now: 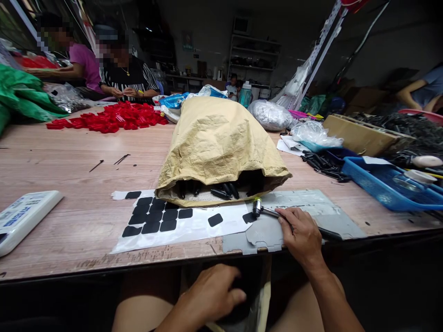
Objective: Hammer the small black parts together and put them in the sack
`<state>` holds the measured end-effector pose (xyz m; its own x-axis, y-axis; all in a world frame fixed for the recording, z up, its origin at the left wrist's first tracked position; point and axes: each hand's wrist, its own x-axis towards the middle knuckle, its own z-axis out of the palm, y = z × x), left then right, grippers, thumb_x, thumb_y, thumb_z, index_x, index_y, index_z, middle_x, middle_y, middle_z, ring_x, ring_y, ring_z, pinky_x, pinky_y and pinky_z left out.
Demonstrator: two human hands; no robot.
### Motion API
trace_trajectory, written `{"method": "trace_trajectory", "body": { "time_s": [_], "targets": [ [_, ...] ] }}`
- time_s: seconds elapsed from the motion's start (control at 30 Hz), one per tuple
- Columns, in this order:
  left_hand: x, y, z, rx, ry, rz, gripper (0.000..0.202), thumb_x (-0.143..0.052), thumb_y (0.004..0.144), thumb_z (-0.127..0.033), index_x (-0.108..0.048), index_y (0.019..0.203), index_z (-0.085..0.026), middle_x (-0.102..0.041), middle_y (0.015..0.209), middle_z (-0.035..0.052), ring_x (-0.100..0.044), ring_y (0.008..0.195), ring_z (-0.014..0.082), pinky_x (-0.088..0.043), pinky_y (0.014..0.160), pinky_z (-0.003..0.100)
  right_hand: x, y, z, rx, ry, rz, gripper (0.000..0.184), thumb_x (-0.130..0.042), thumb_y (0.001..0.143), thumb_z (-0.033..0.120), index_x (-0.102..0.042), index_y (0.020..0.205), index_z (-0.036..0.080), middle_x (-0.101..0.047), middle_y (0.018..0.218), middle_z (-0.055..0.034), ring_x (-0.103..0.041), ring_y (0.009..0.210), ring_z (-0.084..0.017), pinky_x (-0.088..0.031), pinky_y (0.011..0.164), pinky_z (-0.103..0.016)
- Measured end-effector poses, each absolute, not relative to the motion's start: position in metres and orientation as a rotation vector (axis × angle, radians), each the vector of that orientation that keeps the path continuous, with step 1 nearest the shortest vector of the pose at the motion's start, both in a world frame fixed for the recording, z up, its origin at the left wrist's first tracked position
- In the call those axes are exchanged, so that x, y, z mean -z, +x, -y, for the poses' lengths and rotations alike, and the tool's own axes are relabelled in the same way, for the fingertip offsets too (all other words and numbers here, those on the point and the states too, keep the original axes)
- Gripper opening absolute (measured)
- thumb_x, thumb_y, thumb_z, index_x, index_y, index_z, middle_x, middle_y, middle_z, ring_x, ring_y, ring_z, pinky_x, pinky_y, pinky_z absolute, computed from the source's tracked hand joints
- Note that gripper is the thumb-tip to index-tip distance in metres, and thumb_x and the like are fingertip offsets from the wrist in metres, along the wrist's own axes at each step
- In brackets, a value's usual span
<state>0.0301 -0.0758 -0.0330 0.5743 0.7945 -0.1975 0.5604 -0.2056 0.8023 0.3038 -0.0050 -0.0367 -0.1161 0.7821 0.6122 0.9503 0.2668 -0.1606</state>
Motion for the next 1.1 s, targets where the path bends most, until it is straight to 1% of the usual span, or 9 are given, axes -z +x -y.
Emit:
{"method": "trace_trajectory", "body": {
  "time_s": [0.07,0.13,0.23,0.37,0.5,0.7,0.9,1.0,1.1],
  "targets": [
    [0.001,0.026,0.073,-0.267,1.924,-0.9,0.035,-0.076,0.077,-0.048,-0.075,0.108,-0.031,-0.073,0.078,-0.0022,-0.066,0.068,0.017,-0.044,0.057,0.024,0.037,0.304,0.005,0.363,-1.56,1.943,0.027,-0.051,0.095,0.026,-0.07,0.114,0.026,-0.067,0.099,-0.0044,-0.058,0.093,-0.022,-0.044,0.084,-0.036],
    [-0.026,0.022,0.054,-0.409,1.938,-0.888,0.025,-0.063,0.09,-0.045,-0.076,0.101,-0.027,-0.072,0.077,-0.0021,-0.064,0.068,0.0143,-0.043,0.058,0.022,0.037,0.304,0.005,0.366,-1.566,1.94,0.027,-0.05,0.095,0.026,-0.07,0.113,0.026,-0.067,0.098,-0.0044,-0.058,0.092,-0.022,-0.044,0.083,-0.036],
    [-0.045,0.013,0.004,-0.752,2.125,-1.411,0.023,-0.061,0.091,-0.034,-0.073,0.108,-0.023,-0.071,0.091,0.0028,-0.064,0.082,0.0187,-0.047,0.072,0.028,0.037,0.304,0.005,0.366,-1.571,1.935,0.027,-0.05,0.095,0.027,-0.07,0.114,0.026,-0.067,0.098,-0.0042,-0.057,0.091,-0.021,-0.044,0.083,-0.035],
    [-0.033,0.002,-0.051,-0.642,2.335,-1.738,0.025,-0.059,0.091,-0.025,-0.07,0.114,-0.021,-0.065,0.106,0.0078,-0.06,0.104,0.0255,-0.048,0.081,0.033,0.038,0.305,0.005,0.364,-1.566,1.934,0.027,-0.051,0.095,0.027,-0.07,0.114,0.026,-0.067,0.099,-0.0039,-0.057,0.092,-0.021,-0.044,0.083,-0.035],
    [-0.02,0.0,-0.064,-0.506,2.453,-1.755,0.024,-0.063,0.088,-0.023,-0.067,0.111,-0.02,-0.061,0.109,0.0089,-0.057,0.109,0.0271,-0.048,0.082,0.034,0.039,0.306,0.004,0.365,-1.554,1.942,0.027,-0.051,0.095,0.027,-0.07,0.113,0.026,-0.067,0.098,-0.0039,-0.057,0.092,-0.021,-0.043,0.082,-0.034],
    [-0.024,0.0,-0.059,-0.517,2.513,-1.675,0.012,-0.068,0.086,-0.022,-0.062,0.097,-0.02,-0.066,0.102,0.0073,-0.054,0.102,0.0262,-0.043,0.085,0.037,0.039,0.306,0.003,0.369,-1.55,1.943,0.027,-0.051,0.095,0.027,-0.07,0.113,0.026,-0.066,0.098,-0.0042,-0.057,0.092,-0.021,-0.043,0.082,-0.034],
    [-0.028,-0.005,-0.026,-0.735,2.298,-1.394,0.013,-0.071,0.084,-0.028,-0.062,0.091,-0.024,-0.067,0.093,0.0008,-0.054,0.092,0.0215,-0.042,0.074,0.031,0.039,0.305,0.004,0.384,-1.531,1.939,0.027,-0.053,0.094,0.031,-0.068,0.117,0.026,-0.066,0.098,-0.0043,-0.057,0.091,-0.021,-0.043,0.081,-0.034],
    [-0.015,-0.007,-0.009,-0.735,2.216,-1.298,0.014,-0.073,0.081,-0.027,-0.065,0.091,-0.024,-0.066,0.092,0.0006,-0.054,0.092,0.0208,-0.042,0.077,0.032,0.038,0.305,0.004,0.38,-1.559,1.945,0.031,-0.054,0.095,0.033,-0.066,0.122,0.027,-0.066,0.098,-0.004,-0.057,0.09,-0.021,-0.043,0.081,-0.034],
    [-0.002,-0.011,-0.003,-0.808,2.159,-1.264,0.015,-0.074,0.081,-0.026,-0.067,0.093,-0.022,-0.065,0.093,0.0013,-0.054,0.094,0.0205,-0.043,0.082,0.033,0.031,0.307,0.002,0.331,-1.592,2.009,0.024,-0.053,0.095,0.032,-0.068,0.114,0.027,-0.066,0.095,-0.0032,-0.057,0.09,-0.021,-0.043,0.081,-0.034]
  ]
}}
